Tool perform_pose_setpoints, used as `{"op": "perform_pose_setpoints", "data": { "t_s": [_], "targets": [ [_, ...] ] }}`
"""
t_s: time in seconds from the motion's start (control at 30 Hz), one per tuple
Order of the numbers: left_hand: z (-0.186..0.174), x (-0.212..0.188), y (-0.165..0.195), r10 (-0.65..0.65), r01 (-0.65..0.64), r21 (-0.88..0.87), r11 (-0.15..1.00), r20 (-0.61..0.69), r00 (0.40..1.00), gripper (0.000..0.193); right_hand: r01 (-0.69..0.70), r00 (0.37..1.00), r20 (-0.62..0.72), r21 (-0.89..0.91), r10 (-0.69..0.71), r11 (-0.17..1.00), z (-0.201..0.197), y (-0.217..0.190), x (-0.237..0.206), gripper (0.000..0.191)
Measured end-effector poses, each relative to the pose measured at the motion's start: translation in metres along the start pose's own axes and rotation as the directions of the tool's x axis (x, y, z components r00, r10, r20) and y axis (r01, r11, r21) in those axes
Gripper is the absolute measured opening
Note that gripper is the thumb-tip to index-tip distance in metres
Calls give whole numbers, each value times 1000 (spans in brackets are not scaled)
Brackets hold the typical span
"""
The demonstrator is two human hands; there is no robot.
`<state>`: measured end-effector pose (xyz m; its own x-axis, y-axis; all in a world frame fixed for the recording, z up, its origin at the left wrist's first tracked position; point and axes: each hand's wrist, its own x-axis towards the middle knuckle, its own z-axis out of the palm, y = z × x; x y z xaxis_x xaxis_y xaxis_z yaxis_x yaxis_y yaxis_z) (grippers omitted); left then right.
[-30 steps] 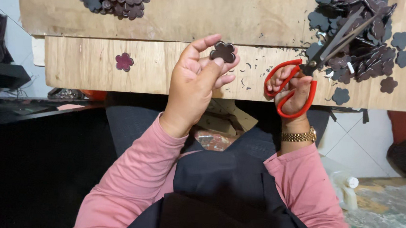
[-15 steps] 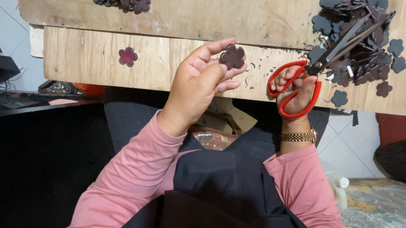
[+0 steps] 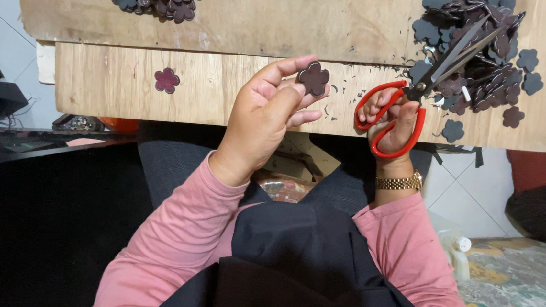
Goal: The person sits at a wooden workbench and uses red-handled shears to trim the edges of small flower-shaped leather pieces one at a time, rotating each piece in hand to cut around the petals, then places the trimmed piece on a pile on the bench.
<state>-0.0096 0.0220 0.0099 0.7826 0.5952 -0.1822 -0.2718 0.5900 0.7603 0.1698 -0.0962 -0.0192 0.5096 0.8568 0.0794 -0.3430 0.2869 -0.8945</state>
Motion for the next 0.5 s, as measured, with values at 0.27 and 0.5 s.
{"op": "perform_pose_setpoints", "data": {
  "t_s": [0.27,0.5],
  "targets": [
    [7,1,4,9,-9,-14,1000,13,1000,40,-14,1000,5,15,14,1000,2,-5,1,60],
    [-3,13,-14,15,-15,26,1000,-19,1000,31,-1,1000,7,28,1,1000,-6,0,-1,59]
  ]
}}
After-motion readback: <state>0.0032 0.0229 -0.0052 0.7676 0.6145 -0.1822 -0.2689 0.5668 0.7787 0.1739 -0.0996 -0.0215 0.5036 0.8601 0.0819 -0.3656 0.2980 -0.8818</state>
